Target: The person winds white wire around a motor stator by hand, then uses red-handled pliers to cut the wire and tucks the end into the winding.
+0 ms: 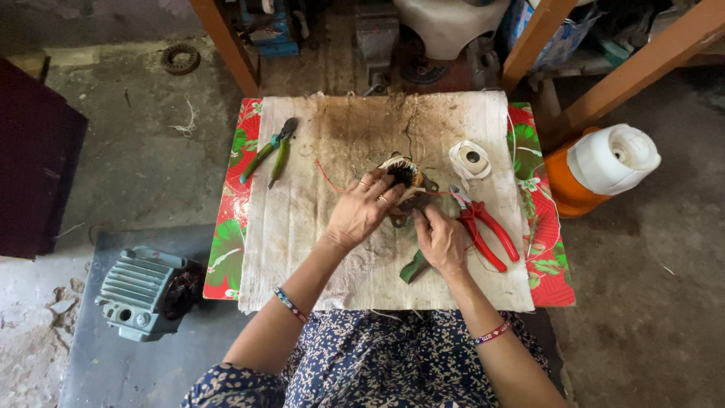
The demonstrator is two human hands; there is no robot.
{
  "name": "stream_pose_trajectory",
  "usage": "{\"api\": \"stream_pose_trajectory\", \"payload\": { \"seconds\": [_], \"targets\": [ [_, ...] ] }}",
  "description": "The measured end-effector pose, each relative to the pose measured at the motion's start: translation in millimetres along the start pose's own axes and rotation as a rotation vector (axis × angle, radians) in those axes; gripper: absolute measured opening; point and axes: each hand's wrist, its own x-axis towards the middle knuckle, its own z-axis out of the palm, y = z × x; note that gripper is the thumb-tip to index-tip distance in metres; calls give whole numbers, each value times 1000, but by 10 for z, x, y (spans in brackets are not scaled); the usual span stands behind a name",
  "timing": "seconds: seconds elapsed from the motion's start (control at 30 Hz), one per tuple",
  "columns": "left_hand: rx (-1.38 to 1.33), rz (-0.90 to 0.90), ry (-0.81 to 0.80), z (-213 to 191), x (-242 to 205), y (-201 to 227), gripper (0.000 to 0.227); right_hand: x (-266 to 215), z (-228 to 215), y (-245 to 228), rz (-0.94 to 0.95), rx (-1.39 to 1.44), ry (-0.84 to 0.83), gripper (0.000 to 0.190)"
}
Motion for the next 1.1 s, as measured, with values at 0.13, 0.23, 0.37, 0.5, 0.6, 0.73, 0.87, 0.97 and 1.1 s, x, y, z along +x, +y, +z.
{"api": "stream_pose_trajectory", "payload": {
  "seconds": [0.13, 0.23, 0.37, 0.5, 0.6, 0.73, 0.87, 0.97, 1.1],
  "targets": [
    [4, 49, -95, -1, 35, -83, 46, 14, -12, -35, 14, -20, -1, 27],
    [-59, 25, -129, 29, 55, -122, 40, 19, -25, -57, 26, -26, -15, 28],
    [26, 119, -137, 65, 34, -177, 46, 19, -35, -71, -8, -3, -1, 28],
    [202, 275, -72, 76, 17, -244, 48, 18, -36, -73, -12, 0, -3, 30],
    [238, 353, -61, 86, 37, -290, 48, 10, -32, -60, -10, -10, 0, 33],
    [215, 380, -51, 79, 64, -317, 49, 12, -13, -60, 10, -43, -1, 36],
    [245, 374, -60, 76, 82, -289, 42, 16, -31, -68, 45, -31, -24, 36],
    [201, 344, -49, 75, 72, -269, 43, 14, -34, -79, -6, -12, 2, 35],
    [106, 300, -47, 121, 61, -264, 44, 9, -23, -60, -40, -20, 12, 35]
  ]
}}
